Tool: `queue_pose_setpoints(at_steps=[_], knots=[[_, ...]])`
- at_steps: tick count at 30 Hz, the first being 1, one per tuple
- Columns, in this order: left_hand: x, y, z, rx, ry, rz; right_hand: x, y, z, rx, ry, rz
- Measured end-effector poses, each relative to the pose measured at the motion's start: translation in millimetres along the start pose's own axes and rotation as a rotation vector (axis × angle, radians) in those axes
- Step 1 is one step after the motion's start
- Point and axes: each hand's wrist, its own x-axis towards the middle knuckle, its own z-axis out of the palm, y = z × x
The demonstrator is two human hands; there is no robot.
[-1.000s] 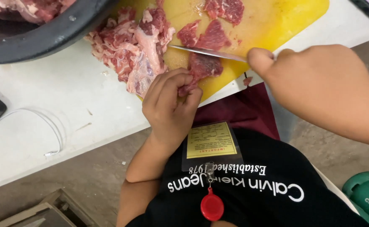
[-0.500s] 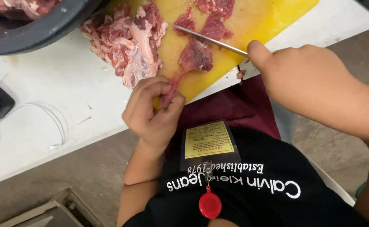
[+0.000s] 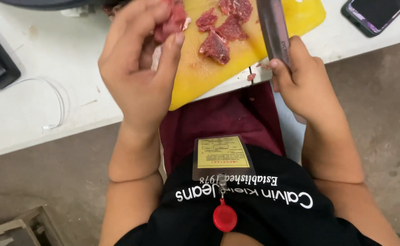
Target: The person cuts raw meat into smaller pieces on a yellow cutting board using a knife. The meat is placed on a white countertop alongside a smartphone and a bowl containing additional meat.
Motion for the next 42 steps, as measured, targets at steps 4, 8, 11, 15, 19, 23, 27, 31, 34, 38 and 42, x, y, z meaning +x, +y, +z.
queue_pose_setpoints(at_steps=[4, 8, 11, 15, 19, 23, 27, 31, 34, 38, 42], knots=[[22.3, -11.2, 19.2, 0.171, -0.010, 0.261, 12.1, 11.0, -7.6, 0.075, 0.008, -0.004], [31.9, -62.7, 56.7, 0.406, -0.225, 0.189, 34.9, 41.7, -19.7, 0.697, -0.187, -0.236], [26.6, -76.4, 80.6, 0.475, -0.279, 0.061, 38.1, 41.1, -28.6, 0.886, -0.290, -0.291], [17.2, -49.9, 96.1, 0.683, -0.325, -0.198, 32.4, 41.8, -26.0, 0.940, -0.262, -0.308], [25.4, -69.4, 108.2, 0.912, -0.419, -0.313, 29.2, 45.6, -21.4, 0.920, -0.252, -0.324], [30.8, -62.9, 107.1, 0.926, -0.533, -0.374, 28.3, 50.3, -18.8, 0.925, -0.204, -0.343], [22.1, -52.1, 98.9, 0.853, -0.446, -0.376, 27.6, 52.9, -17.3, 0.943, -0.195, -0.356], [12.9, -71.8, 87.9, 0.812, -0.399, -0.342, 28.7, 59.4, -16.8, 0.937, -0.199, -0.356], [4.9, -93.3, 81.5, 0.770, -0.313, -0.147, 27.5, 62.0, -16.6, 0.922, -0.192, -0.378], [3.5, -91.3, 72.7, 0.697, -0.246, -0.171, 25.0, 55.9, -16.6, 0.904, -0.170, -0.360], [5.8, -73.8, 68.5, 0.519, -0.192, -0.253, 25.7, 52.3, -16.0, 0.845, -0.165, -0.345]])
